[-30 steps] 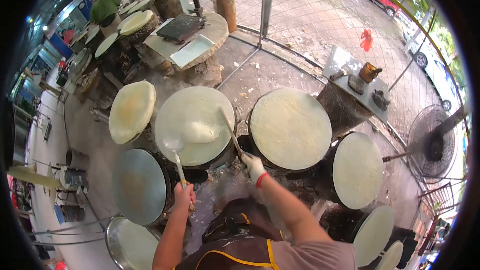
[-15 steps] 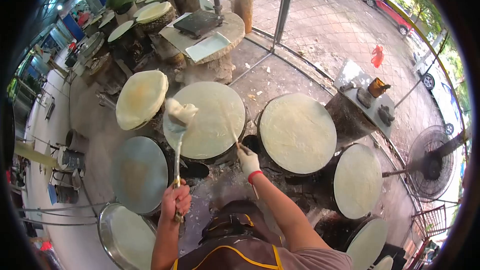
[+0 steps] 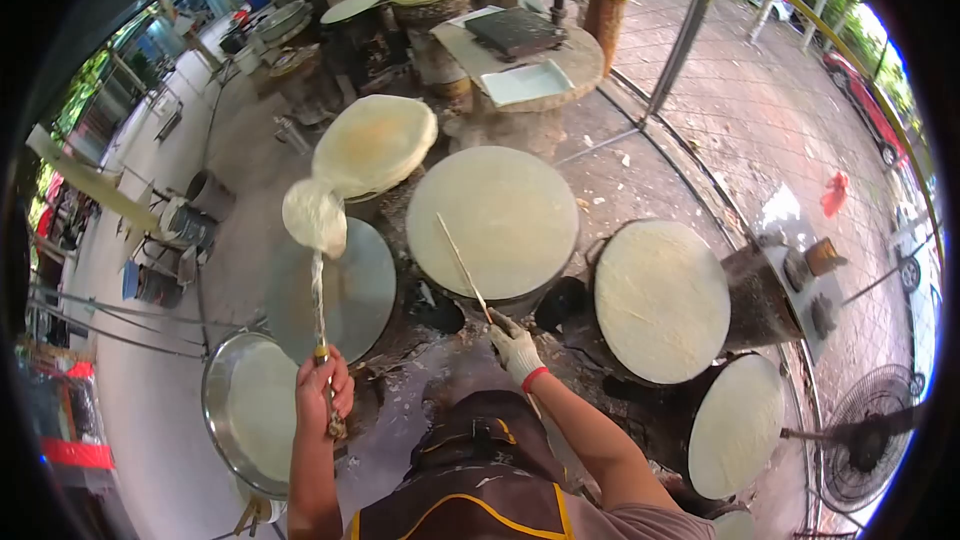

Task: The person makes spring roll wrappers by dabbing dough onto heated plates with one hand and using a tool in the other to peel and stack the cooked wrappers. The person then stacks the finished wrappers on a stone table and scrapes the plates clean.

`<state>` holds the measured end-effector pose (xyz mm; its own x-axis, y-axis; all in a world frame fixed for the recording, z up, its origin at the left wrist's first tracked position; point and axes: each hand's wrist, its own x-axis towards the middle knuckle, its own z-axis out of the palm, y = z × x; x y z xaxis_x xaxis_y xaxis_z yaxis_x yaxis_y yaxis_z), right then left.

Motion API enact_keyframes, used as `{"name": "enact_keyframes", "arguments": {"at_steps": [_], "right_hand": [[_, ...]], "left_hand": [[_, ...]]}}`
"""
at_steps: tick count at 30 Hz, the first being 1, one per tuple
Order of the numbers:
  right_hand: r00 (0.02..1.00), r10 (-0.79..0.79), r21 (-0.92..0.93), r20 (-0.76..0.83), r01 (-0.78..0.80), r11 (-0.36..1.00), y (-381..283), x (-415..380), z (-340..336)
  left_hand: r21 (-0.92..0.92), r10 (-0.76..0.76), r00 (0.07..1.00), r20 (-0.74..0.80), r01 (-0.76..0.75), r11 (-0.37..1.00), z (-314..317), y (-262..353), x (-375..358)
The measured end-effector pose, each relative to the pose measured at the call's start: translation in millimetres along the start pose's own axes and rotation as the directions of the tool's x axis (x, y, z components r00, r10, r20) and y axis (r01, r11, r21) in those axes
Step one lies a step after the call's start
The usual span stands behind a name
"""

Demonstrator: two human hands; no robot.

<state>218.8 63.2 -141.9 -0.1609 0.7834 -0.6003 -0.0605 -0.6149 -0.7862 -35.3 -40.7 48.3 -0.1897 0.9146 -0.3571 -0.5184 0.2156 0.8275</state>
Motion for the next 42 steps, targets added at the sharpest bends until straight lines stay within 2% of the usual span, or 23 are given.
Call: {"name": "enact_keyframes", "arguments": {"at_steps": [2,7,8,9,11,12,15,16,19,20,23,24,28,29,31,33,34,35,37,38,39,41,42], "right_hand": [[0.999,0.03,0.009,0.03,-0.03,0.999,-8.2,-5.7,32.3],[0.999,-0.021,0.165,-0.033,0.026,0.986,22.3,15.9,116.9],[0.992,-0.119,0.066,-0.029,0.121,0.99,39.4,24.3,128.5],[0.981,-0.166,-0.107,-0.102,0.155,0.982,39.1,21.4,149.5],[0.937,-0.276,-0.445,-0.215,0.157,0.881,33.7,6.9,195.2],[0.911,-0.359,-0.624,-0.201,0.163,0.764,69.5,30.9,199.1],[0.928,-0.265,-0.72,-0.26,-0.004,0.694,66.3,33.3,211.5],[0.923,-0.266,-0.648,-0.277,0.025,0.761,65.5,37.6,222.1],[0.944,-0.246,-0.546,-0.221,0.089,0.833,44.3,64.0,266.8],[0.979,-0.138,-0.259,-0.151,0.095,0.961,52.4,86.6,271.6],[0.937,-0.237,-0.252,-0.257,0.172,0.952,48.1,62.7,271.3],[0.884,-0.277,-0.17,-0.377,0.228,0.959,55.1,54.3,273.6],[0.902,-0.323,-0.507,-0.285,0.144,0.85,54.2,64.1,319.3],[0.968,-0.126,-0.392,-0.216,0.033,0.919,36.7,75.3,326.2],[0.98,-0.091,-0.08,-0.18,0.077,0.994,28.2,85.0,323.5],[0.897,-0.212,-0.119,-0.388,0.179,0.977,35.5,70.9,317.3],[0.887,-0.166,0.138,-0.432,0.247,0.959,49.9,76.8,317.6],[0.889,-0.243,-0.089,-0.388,0.226,0.97,61.6,85.7,317.2],[0.896,-0.354,-0.51,-0.267,0.181,0.841,39.7,69.8,342.6],[0.966,-0.187,-0.424,-0.178,0.096,0.901,23.9,77.7,348.0],[0.98,-0.14,-0.296,-0.141,0.093,0.951,18.4,81.3,347.7],[0.997,-0.061,-0.023,-0.051,0.06,0.998,16.8,86.9,338.6],[0.987,-0.104,0.235,-0.123,0.13,0.963,32.1,80.7,324.7]], "left_hand": [[0.122,0.051,0.997,-0.065,-0.042,0.992,-17.7,3.0,22.6],[0.41,0.101,0.995,-0.008,-0.088,0.908,-117.7,-59.3,123.7],[0.465,0.1,0.995,0.007,-0.092,0.881,-135.0,-66.2,139.3],[0.554,0.067,0.997,-0.022,-0.044,0.832,-145.2,-63.9,149.2],[0.708,0.01,0.996,-0.093,0.059,0.704,-164.4,-60.1,164.8],[0.927,0.366,0.927,0.078,-0.203,0.316,-199.8,-88.3,185.9],[0.956,0.156,0.987,-0.047,-0.001,0.293,-211.7,-44.7,188.4],[0.971,0.16,0.986,-0.038,-0.001,0.239,-215.8,-31.7,191.5],[0.996,0.163,0.987,-0.009,-0.006,0.092,-240.7,-7.7,200.5],[0.998,0.172,0.985,-0.006,-0.005,0.063,-255.0,-8.0,207.6],[0.999,0.214,0.976,0.033,-0.033,-0.007,-282.1,1.8,207.7],[0.999,0.231,0.972,0.049,-0.044,-0.024,-287.3,3.7,207.0],[0.993,0.26,0.958,0.121,-0.117,-0.032,-301.2,5.6,205.8],[0.994,0.263,0.959,0.11,-0.107,-0.028,-302.1,4.4,205.8],[0.995,0.288,0.952,0.103,-0.096,-0.039,-308.4,5.0,208.1],[0.994,0.33,0.938,0.103,-0.09,-0.055,-323.6,5.9,209.7],[0.994,0.336,0.936,0.104,-0.086,-0.067,-329.7,6.7,210.3],[0.993,0.336,0.936,0.104,-0.081,-0.083,-337.5,7.0,208.3],[0.993,0.343,0.933,0.106,-0.079,-0.093,-340.8,9.5,202.0],[0.993,0.353,0.93,0.103,-0.078,-0.085,-339.1,12.3,195.9],[0.994,0.366,0.925,0.104,-0.08,-0.081,-338.2,17.3,193.5],[0.996,0.371,0.928,0.024,0.01,-0.088,-349.9,18.0,188.3],[0.995,0.373,0.928,-0.017,0.053,-0.087,-354.7,18.4,187.9]]}}
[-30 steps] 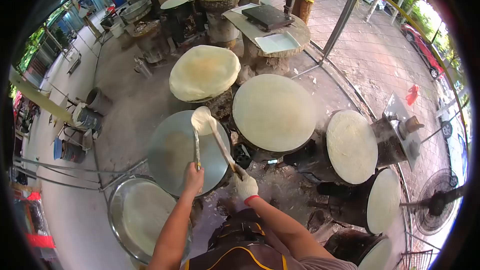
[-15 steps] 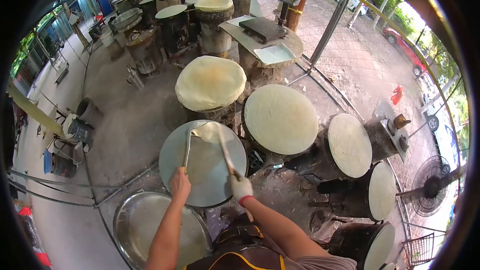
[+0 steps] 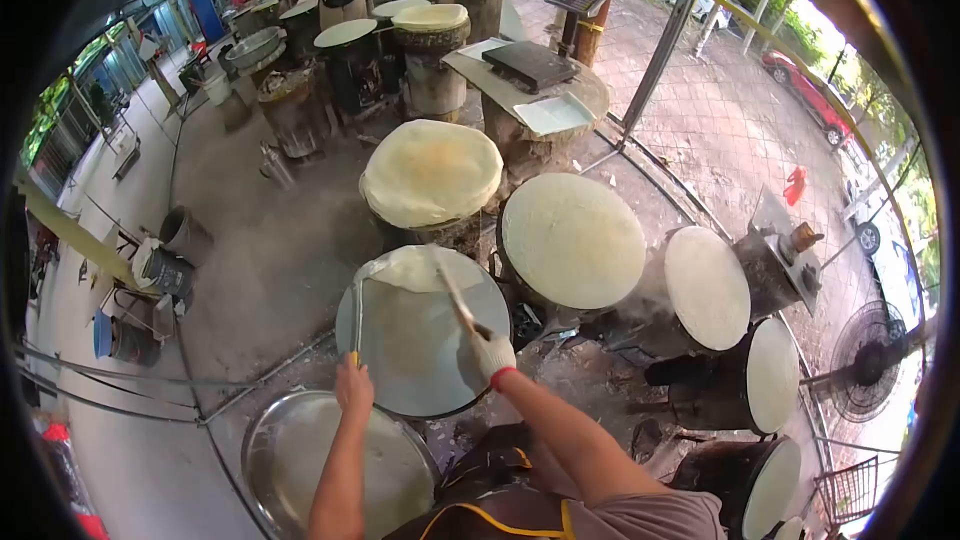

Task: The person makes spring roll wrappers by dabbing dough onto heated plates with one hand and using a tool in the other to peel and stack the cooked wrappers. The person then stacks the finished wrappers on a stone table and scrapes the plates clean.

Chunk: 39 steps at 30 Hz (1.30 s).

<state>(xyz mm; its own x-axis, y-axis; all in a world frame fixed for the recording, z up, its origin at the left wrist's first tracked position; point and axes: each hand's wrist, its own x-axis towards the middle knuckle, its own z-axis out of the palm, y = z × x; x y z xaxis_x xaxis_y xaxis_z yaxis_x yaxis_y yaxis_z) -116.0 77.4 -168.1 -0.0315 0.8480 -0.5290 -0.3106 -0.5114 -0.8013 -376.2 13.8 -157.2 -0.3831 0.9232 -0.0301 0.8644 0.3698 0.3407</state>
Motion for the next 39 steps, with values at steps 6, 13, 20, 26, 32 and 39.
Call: {"name": "enact_keyframes", "arguments": {"at_steps": [6,13,20,26,32,39], "right_hand": [[0.998,-0.003,-0.58,0.064,0.04,0.814,-23.2,2.2,32.4],[0.967,-0.247,-0.743,0.06,0.208,0.636,-7.0,8.1,27.7],[0.994,-0.013,-0.497,0.106,0.064,0.865,-27.6,29.3,0.5],[0.934,0.08,-0.673,0.347,0.189,0.715,-46.9,12.6,41.6],[0.993,0.049,-0.347,0.104,-0.01,0.938,-45.5,61.2,2.8],[0.828,0.29,-0.711,0.479,0.172,0.682,-76.9,54.5,-1.1]], "left_hand": [[0.074,0.039,0.999,-0.025,-0.037,0.997,-21.7,-12.2,-21.5],[0.113,0.01,1.0,-0.027,-0.007,0.994,-38.0,-41.4,-48.2],[0.08,-0.079,0.997,-0.003,0.079,0.994,-54.5,-42.0,-77.1],[0.064,-0.126,0.992,-0.028,0.128,0.99,-60.0,-36.3,-108.3],[-0.147,-0.177,0.957,-0.231,0.146,0.978,-49.3,-50.5,-154.9],[-0.524,-0.223,0.867,-0.445,-0.051,0.85,-29.6,-20.8,-167.7]]}}
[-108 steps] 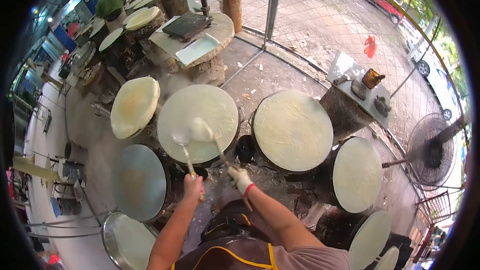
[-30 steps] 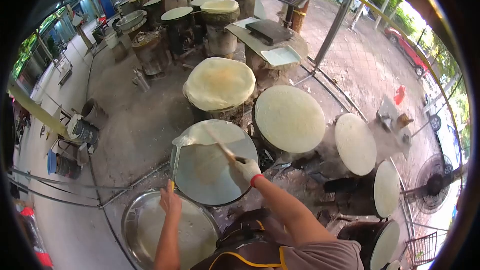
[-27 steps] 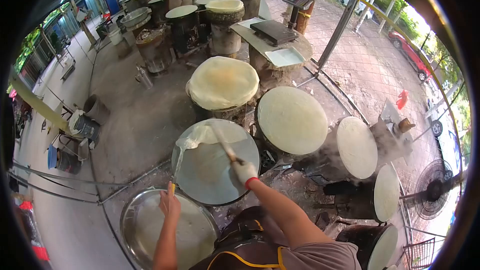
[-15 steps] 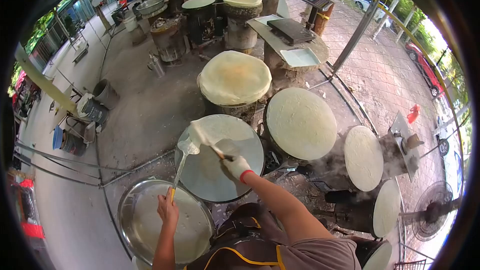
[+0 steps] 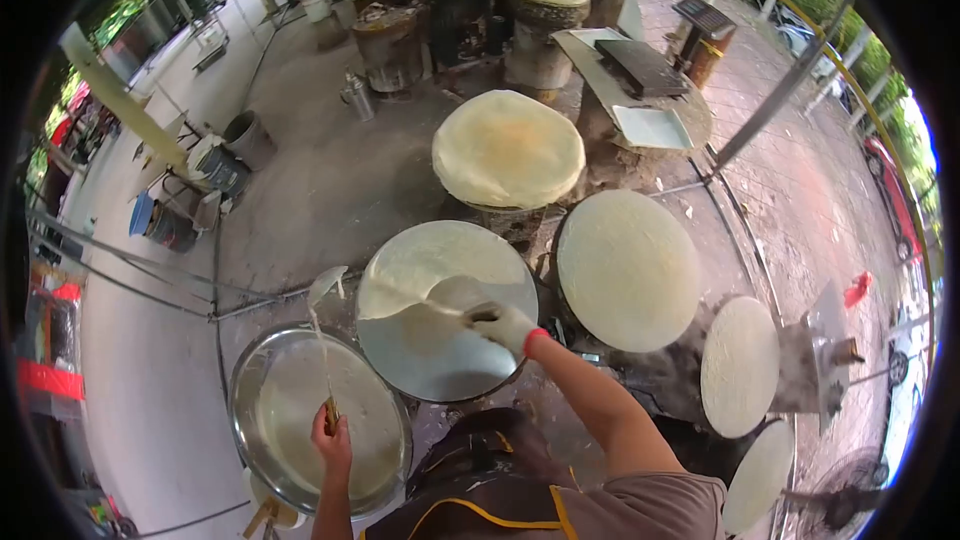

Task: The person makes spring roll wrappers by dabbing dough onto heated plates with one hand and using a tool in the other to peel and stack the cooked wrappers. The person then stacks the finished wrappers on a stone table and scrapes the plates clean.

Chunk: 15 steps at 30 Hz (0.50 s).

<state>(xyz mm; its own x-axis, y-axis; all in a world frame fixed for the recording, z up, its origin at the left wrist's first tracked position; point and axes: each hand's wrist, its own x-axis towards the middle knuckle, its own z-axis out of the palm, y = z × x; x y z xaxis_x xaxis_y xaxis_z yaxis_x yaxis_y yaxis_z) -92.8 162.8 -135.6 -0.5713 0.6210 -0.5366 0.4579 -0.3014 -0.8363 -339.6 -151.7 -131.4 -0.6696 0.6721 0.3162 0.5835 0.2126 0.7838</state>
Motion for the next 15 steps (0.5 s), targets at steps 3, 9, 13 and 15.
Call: {"name": "enact_keyframes", "arguments": {"at_steps": [3,9,13,15], "right_hand": [[0.972,-0.143,0.055,-0.187,0.156,0.986,46.8,64.4,-13.9],[0.935,0.121,-0.164,0.335,-0.069,0.984,-9.1,16.5,-13.2],[1.0,0.023,0.284,0.009,-0.024,0.959,-13.1,37.9,-35.5],[0.951,0.129,0.015,0.282,-0.138,0.99,-28.8,60.6,-33.3]], "left_hand": [[-0.24,-0.51,0.836,0.2,0.547,0.802,-4.2,47.5,0.9],[-0.908,-0.542,0.766,0.344,0.419,0.015,5.0,103.2,-3.1],[-0.95,-0.837,0.484,0.255,0.287,-0.123,-11.8,86.2,-14.4],[-0.948,-0.889,0.366,0.274,0.257,-0.186,-16.3,57.6,-33.4]]}}
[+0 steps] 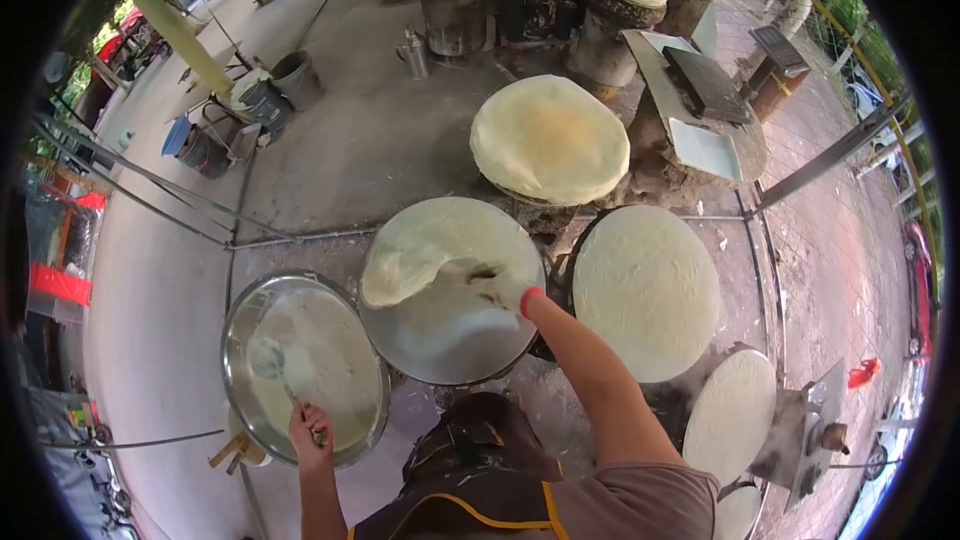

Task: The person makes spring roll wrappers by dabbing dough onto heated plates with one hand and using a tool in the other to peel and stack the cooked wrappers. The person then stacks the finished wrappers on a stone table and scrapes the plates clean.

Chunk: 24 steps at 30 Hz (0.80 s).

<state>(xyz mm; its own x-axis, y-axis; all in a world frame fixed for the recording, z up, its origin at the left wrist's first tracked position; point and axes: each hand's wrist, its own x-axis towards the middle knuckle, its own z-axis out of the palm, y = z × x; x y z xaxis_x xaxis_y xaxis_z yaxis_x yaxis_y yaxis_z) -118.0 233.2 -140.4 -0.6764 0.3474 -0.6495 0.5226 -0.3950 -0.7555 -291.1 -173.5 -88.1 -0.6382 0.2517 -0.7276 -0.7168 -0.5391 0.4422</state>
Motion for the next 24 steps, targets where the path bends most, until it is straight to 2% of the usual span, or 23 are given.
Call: {"name": "enact_keyframes", "arguments": {"at_steps": [1,2,5,8,9,10,12,15,16,18,21,22,23,24], "right_hand": [[0.989,0.089,-0.123,0.121,-0.074,0.99,-5.7,-1.9,4.3],[0.98,0.026,-0.147,0.2,0.004,0.989,-3.9,-16.0,8.5],[0.938,0.121,-0.216,0.325,-0.051,0.975,32.8,-59.9,-13.3],[0.978,0.049,-0.143,0.201,-0.02,0.989,36.5,-46.4,-42.1],[0.971,0.238,-0.315,-0.006,-0.227,0.921,13.4,-13.6,-33.9],[0.994,-0.106,0.123,0.038,0.1,0.987,32.1,6.7,-49.8],[0.998,-0.021,0.022,0.055,0.02,1.0,-8.0,20.2,-31.6],[0.96,0.151,-0.453,0.237,-0.029,0.891,-3.8,5.2,-14.1],[0.934,0.172,-0.366,0.312,-0.049,0.929,13.4,-13.7,-23.8],[0.786,0.337,-0.204,0.518,-0.269,0.941,41.9,-42.6,-64.8],[0.945,0.284,-0.392,0.16,-0.204,0.897,57.7,-33.2,-100.0],[0.992,0.092,-0.116,0.092,-0.082,0.99,41.7,-38.5,-92.2],[0.996,-0.082,0.148,-0.028,0.085,0.985,22.5,-38.1,-78.4],[0.991,-0.064,0.063,-0.117,0.072,0.995,13.5,-23.2,-63.2]], "left_hand": [[-0.02,-0.026,0.997,-0.066,0.025,1.0,-11.6,1.3,-3.7],[-0.008,-0.015,0.996,-0.082,0.014,1.0,-25.0,0.2,-11.0],[-0.017,0.007,0.996,-0.089,-0.008,1.0,-45.9,-7.0,-26.9],[-0.047,-0.002,0.996,-0.093,-0.002,0.999,-65.7,-7.8,-37.0],[-0.059,-0.009,0.994,-0.109,0.002,0.998,-66.4,-7.8,-40.2],[-0.069,-0.016,0.992,-0.123,0.008,0.998,-69.2,-8.9,-43.9],[-0.094,-0.017,0.992,-0.129,0.005,0.996,-72.9,-12.4,-48.4],[-0.099,-0.024,0.997,-0.069,0.017,0.995,-82.3,-15.3,-56.7],[-0.106,-0.023,0.999,-0.032,0.019,0.994,-84.3,-16.3,-57.8],[-0.105,-0.04,0.997,-0.062,0.033,0.994,-84.8,-20.0,-64.6],[-0.114,-0.071,0.994,-0.081,0.061,0.992,-101.4,-25.6,-67.0],[-0.117,-0.084,0.994,-0.073,0.075,0.99,-102.8,-28.0,-65.8],[-0.138,-0.102,0.992,-0.081,0.09,0.986,-103.4,-31.4,-65.6],[-0.161,-0.118,0.989,-0.09,0.102,0.982,-103.1,-34.8,-67.3]]}}
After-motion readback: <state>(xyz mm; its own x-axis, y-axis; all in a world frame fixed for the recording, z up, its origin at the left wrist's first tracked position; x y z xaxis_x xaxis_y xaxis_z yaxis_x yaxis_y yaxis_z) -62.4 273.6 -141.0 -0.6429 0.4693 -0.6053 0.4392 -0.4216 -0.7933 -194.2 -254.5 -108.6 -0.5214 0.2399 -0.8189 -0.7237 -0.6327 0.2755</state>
